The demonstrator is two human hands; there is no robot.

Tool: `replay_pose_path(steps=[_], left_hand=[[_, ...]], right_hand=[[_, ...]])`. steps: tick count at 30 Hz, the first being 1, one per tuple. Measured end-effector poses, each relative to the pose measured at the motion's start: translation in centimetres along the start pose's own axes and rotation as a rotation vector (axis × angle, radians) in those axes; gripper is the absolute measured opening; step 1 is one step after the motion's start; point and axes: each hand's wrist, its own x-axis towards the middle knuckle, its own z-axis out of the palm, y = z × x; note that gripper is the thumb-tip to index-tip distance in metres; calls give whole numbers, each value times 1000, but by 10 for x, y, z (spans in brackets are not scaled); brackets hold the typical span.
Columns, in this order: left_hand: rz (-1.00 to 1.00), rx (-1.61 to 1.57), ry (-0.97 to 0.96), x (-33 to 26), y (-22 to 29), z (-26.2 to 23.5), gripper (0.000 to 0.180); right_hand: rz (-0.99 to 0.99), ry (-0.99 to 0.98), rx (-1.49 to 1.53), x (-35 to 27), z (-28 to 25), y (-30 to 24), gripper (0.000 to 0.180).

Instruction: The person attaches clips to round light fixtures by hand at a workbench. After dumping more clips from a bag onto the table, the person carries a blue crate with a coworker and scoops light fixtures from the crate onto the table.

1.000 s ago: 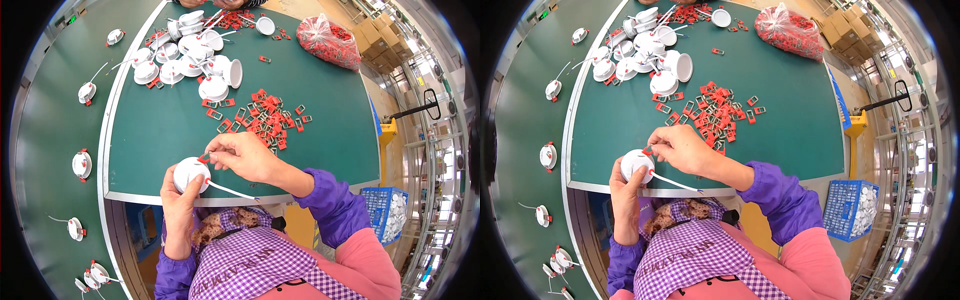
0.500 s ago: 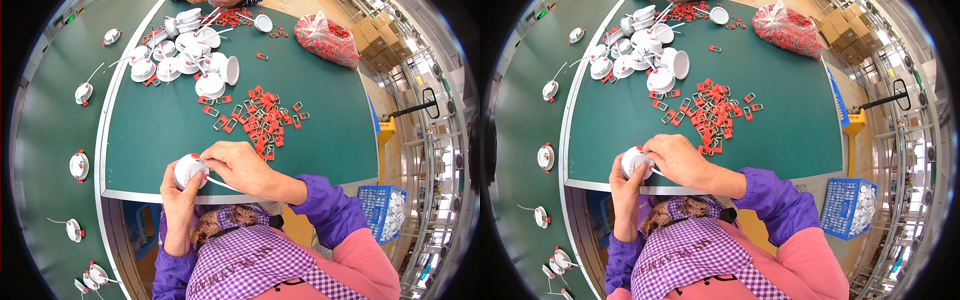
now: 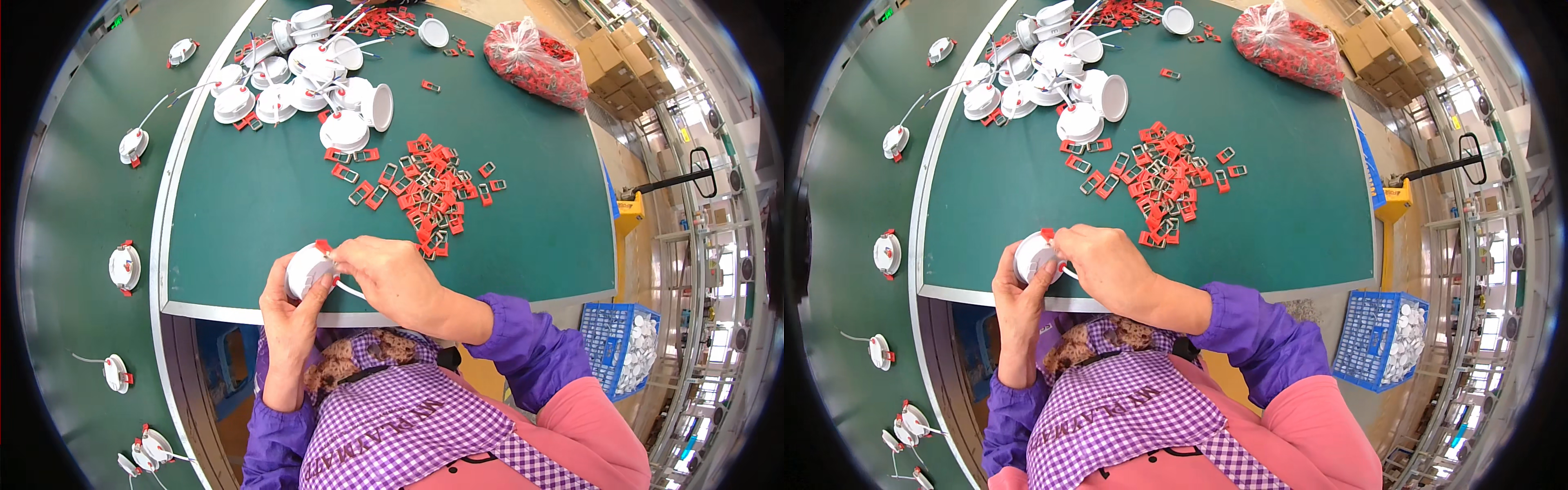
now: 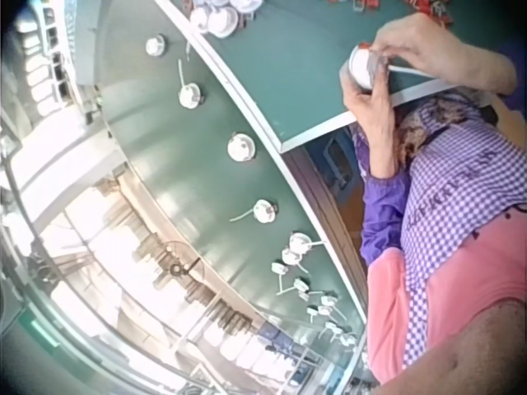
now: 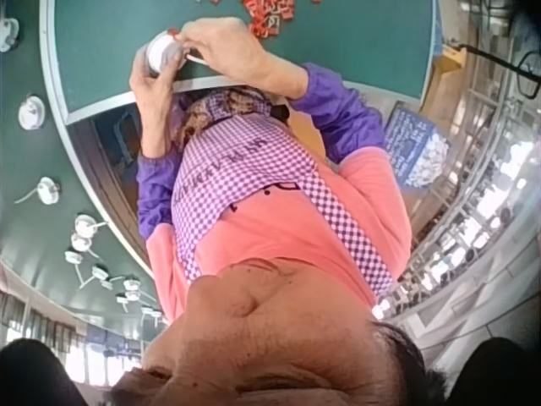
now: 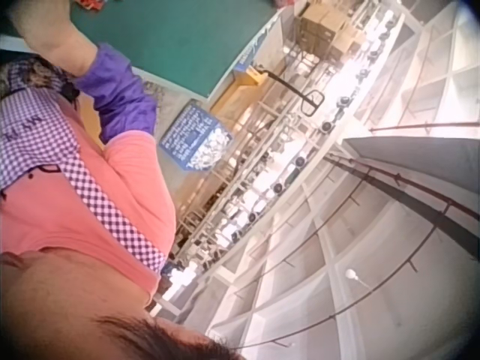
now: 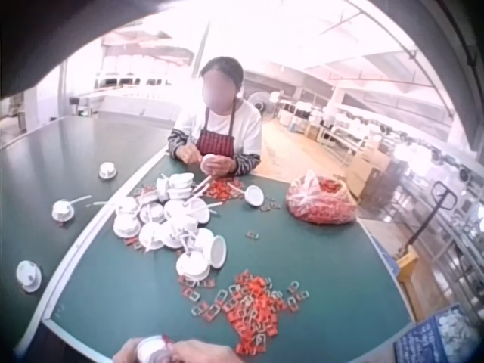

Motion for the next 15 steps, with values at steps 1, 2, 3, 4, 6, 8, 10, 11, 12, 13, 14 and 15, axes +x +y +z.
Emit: replay_pose_path(steps=[1, 2, 3, 4, 6, 8, 10, 11, 12, 13, 14, 15], left_hand=[[-2, -1, 1, -2, -1, 0, 29], [8, 4, -18, -4, -2, 0, 29], [24, 9, -39, -4, -5, 0, 30], [28, 9, -41, -3, -7, 0, 30], [20, -105, 7, -4, -8, 3, 29], [12, -124, 27, -5, -5, 6, 29], [6, -140, 38, -5, -5, 6, 29], [30, -130, 24, -5, -7, 7, 28], [56, -120, 9, -3, -11, 6, 28], [58, -119, 6, -2, -11, 6, 28], [52, -129, 17, -2, -10, 7, 27], [40, -139, 38, -3, -8, 7, 27]], right_hand=[[-24, 30, -44, 0, -1, 0, 10], [-22, 29, -44, 0, -2, 1, 10], [-25, 15, 1, 0, -3, 4, 11], [-28, 2, 45, 0, -2, 6, 13], [-40, 69, 52, 0, -1, 2, 13], [-50, 130, 62, -4, -1, -2, 14], [-29, 86, 39, -11, 2, -4, 19], [-28, 87, 37, -12, 2, -4, 19], [-54, 108, 14, -11, 5, -1, 22], [-79, 130, -10, -11, 8, 1, 25], [-79, 134, -12, -11, 11, 2, 25], [-129, 180, -78, -11, 13, 2, 28]])
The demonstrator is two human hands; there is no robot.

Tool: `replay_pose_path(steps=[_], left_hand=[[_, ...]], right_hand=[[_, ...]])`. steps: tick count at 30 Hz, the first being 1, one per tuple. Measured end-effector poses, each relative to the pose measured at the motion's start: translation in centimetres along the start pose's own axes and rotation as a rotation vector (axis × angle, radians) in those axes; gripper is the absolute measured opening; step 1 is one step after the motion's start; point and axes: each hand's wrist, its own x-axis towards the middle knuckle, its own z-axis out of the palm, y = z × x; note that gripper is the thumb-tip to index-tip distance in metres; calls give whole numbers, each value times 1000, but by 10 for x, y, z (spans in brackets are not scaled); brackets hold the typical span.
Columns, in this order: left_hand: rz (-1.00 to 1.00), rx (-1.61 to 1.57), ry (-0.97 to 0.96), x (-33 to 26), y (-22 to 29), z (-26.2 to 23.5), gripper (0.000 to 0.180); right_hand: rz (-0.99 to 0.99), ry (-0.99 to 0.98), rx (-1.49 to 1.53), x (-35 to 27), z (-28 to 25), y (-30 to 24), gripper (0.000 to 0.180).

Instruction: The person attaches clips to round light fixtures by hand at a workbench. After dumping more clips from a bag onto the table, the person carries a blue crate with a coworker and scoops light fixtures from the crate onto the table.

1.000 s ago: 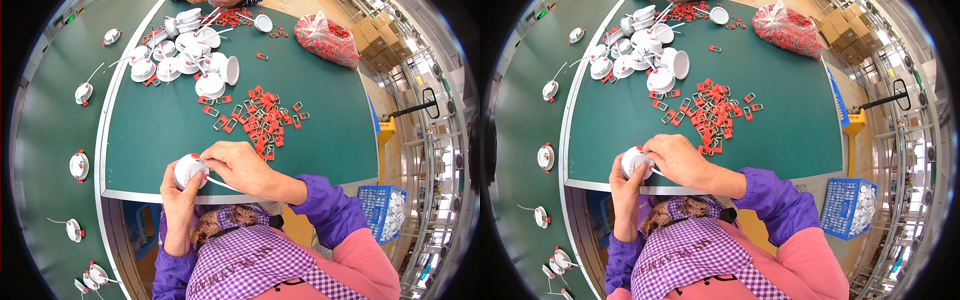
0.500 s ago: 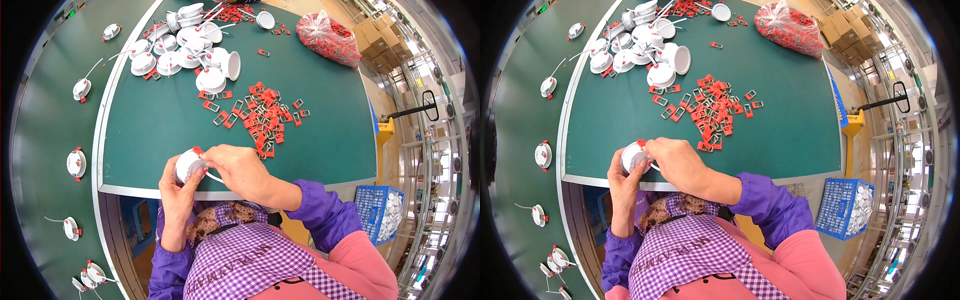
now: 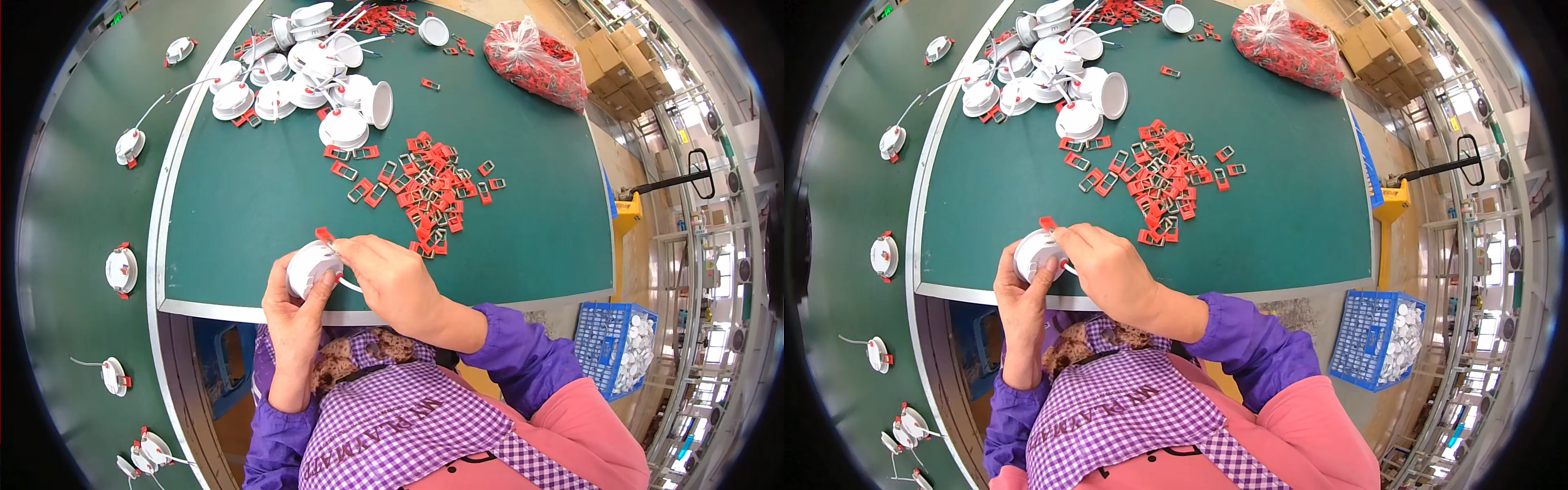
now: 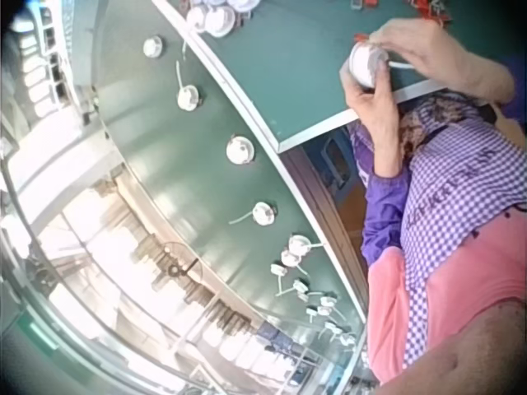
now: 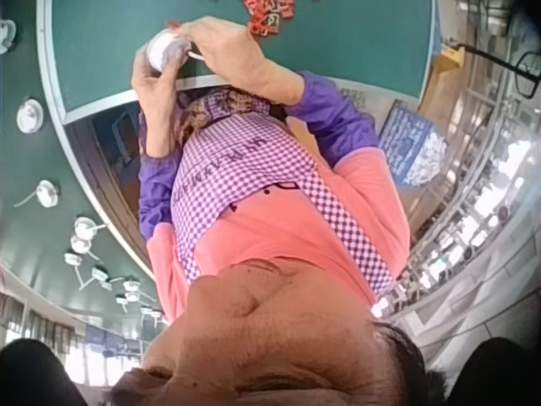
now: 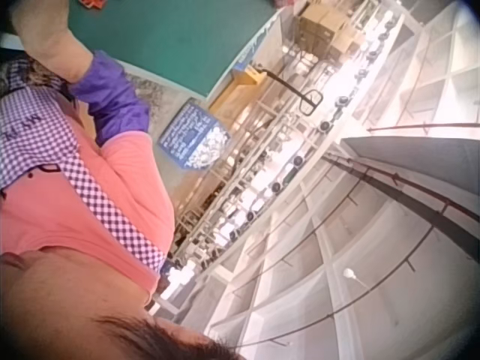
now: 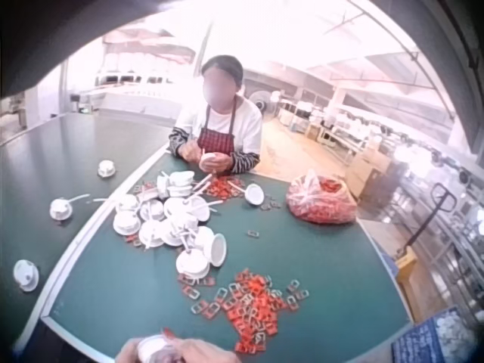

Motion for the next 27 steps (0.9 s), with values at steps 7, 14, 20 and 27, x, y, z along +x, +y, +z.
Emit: replay_pose_path(steps=[7, 14, 20, 27], left_hand=[[14, 11, 34, 1, -4, -2, 26], [33, 8, 39, 2, -9, -4, 27], [62, 85, -10, 6, -19, -8, 30], [70, 40, 29, 9, -21, -4, 28]], right_hand=[[-89, 29, -60, 1, 5, 4, 33], [-28, 22, 29, -1, 8, 6, 27], [-27, 28, 27, -2, 12, 10, 19], [-15, 31, 6, -8, 17, 10, 28]])
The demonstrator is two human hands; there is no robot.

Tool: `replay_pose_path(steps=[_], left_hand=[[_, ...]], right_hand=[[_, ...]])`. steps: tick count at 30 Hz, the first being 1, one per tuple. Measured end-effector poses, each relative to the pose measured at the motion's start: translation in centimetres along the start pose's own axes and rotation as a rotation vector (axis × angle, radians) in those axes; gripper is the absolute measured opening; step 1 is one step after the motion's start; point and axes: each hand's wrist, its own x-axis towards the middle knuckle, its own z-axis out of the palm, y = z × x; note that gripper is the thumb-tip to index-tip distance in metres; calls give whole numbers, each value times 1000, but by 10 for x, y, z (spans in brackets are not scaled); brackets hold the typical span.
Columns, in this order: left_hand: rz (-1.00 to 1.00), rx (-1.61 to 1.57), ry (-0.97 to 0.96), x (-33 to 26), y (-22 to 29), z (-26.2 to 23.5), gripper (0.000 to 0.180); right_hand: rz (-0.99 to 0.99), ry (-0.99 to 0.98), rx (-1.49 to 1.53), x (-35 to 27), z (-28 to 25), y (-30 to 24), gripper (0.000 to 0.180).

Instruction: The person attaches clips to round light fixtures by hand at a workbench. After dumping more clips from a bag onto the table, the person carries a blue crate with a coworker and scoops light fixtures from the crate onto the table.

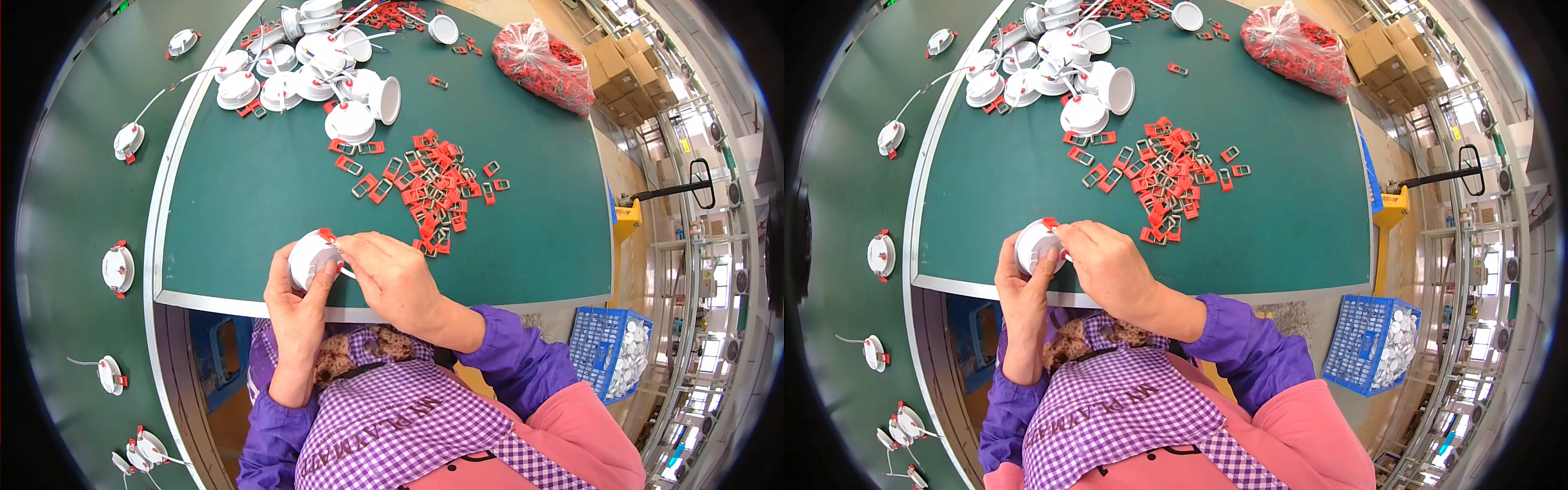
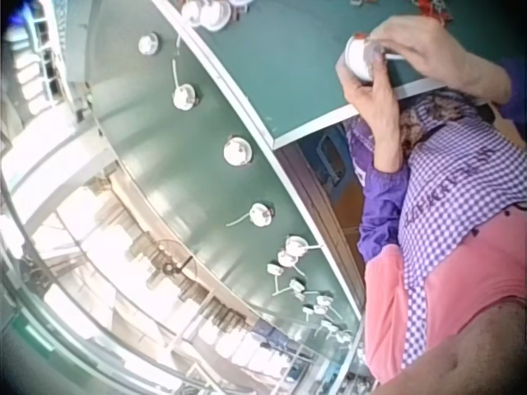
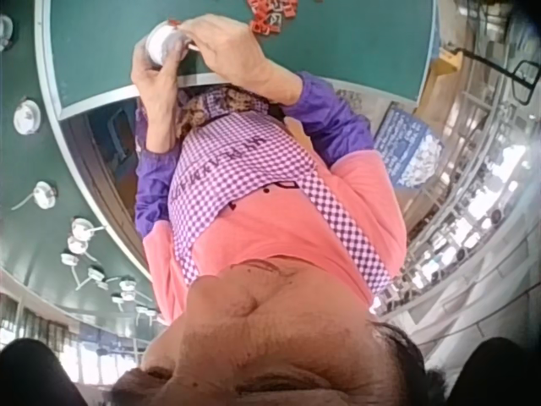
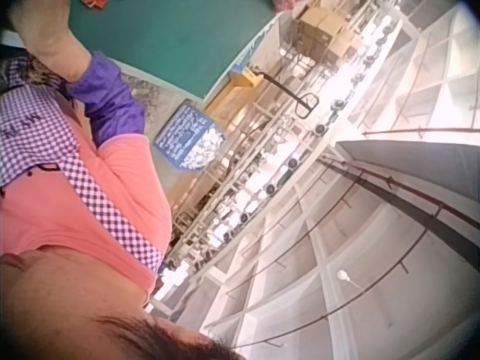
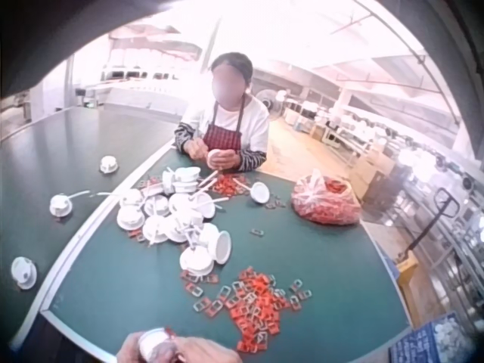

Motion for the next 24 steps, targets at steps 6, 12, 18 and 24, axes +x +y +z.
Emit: replay_pose_path(steps=[6, 12, 18, 24], left_hand=[[-17, 53, -35, 1, -2, -6, 29], [1, 26, -49, 1, -6, -4, 28], [61, 83, -81, 2, -11, -9, 27], [23, 68, -157, 1, -7, -17, 28]], right_hand=[[-27, -20, -3, 0, 3, 2, 28], [-15, 18, -70, -2, 3, -5, 25], [-23, 1, -77, -6, 4, -6, 21], [162, -48, 61, 3, -8, -3, 22]])
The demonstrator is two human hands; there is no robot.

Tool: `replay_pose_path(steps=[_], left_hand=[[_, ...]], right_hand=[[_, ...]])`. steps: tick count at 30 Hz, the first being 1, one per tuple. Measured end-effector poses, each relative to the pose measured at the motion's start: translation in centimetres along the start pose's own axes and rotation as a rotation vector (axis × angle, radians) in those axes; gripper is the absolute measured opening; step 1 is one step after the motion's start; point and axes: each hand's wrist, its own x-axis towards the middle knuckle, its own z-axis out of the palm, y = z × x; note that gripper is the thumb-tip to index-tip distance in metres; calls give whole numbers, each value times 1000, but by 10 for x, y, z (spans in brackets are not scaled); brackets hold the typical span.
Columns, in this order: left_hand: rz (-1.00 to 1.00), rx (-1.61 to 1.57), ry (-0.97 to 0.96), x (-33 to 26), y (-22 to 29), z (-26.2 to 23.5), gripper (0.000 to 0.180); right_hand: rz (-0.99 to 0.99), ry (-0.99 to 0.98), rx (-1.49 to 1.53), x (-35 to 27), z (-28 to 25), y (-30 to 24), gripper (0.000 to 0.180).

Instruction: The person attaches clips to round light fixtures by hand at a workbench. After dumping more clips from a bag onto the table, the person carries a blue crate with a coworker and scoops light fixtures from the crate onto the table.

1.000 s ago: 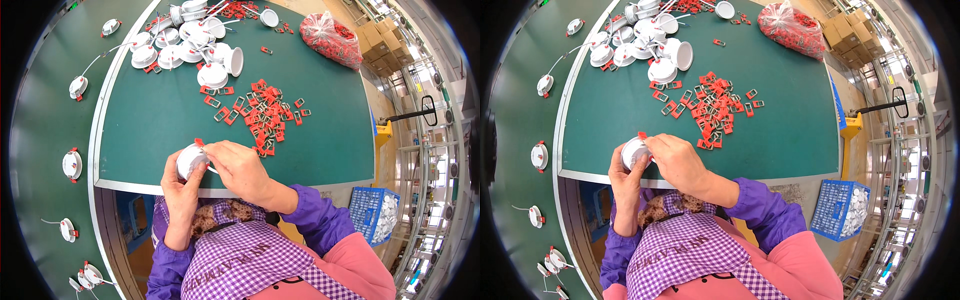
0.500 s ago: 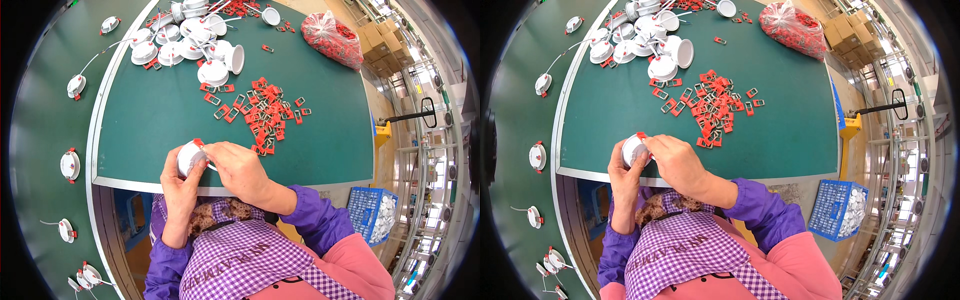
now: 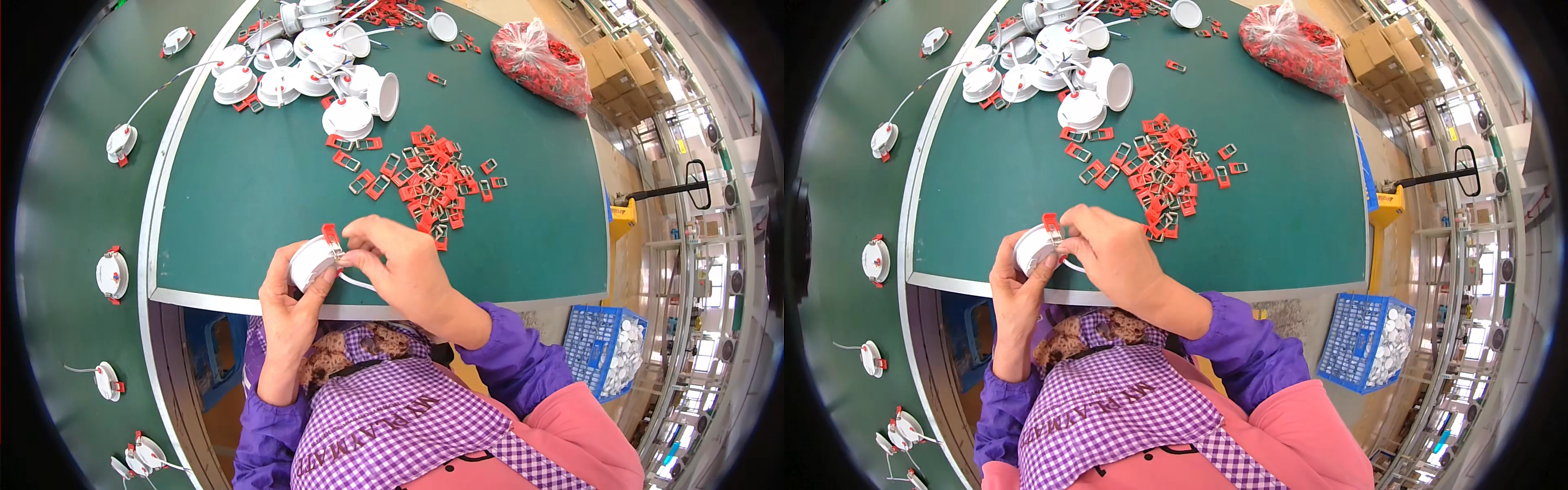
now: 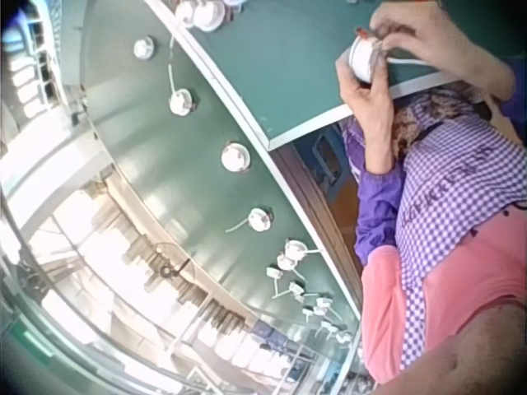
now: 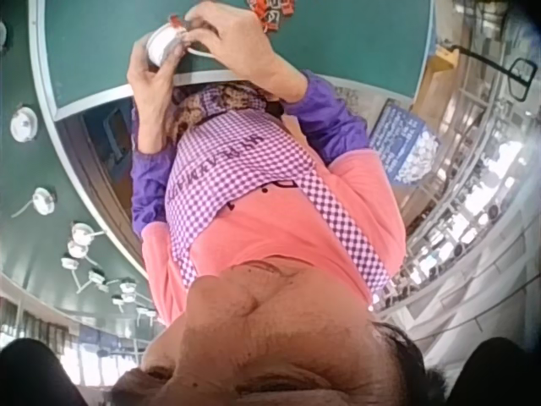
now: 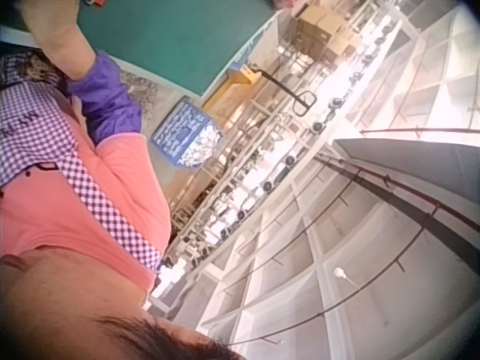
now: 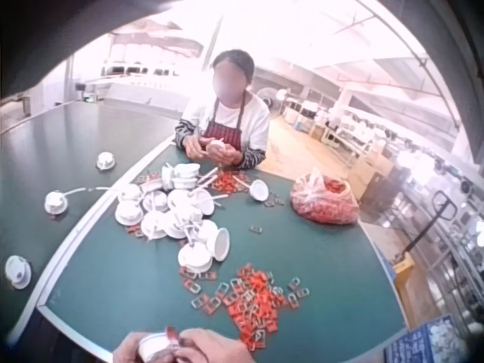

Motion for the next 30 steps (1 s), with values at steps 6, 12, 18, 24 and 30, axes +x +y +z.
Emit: replay_pose_path(steps=[6, 12, 18, 24, 30], left_hand=[[-2, -4, -75, 4, 0, -9, 30], [-90, -148, -26, 0, 1, -6, 33], [96, 138, 335, 34, 27, -69, 34], [196, 343, 635, 54, 35, -235, 38], [24, 712, 783, 54, 45, -322, 44]], right_hand=[[26, 48, 89, 11, 2, -3, 31], [371, -151, 379, 25, -6, -3, 33], [67, 27, 0, 57, -11, 35, 25], [-86, 69, -360, 92, 2, 59, 16], [-66, -23, -574, 105, 12, 74, 20]])
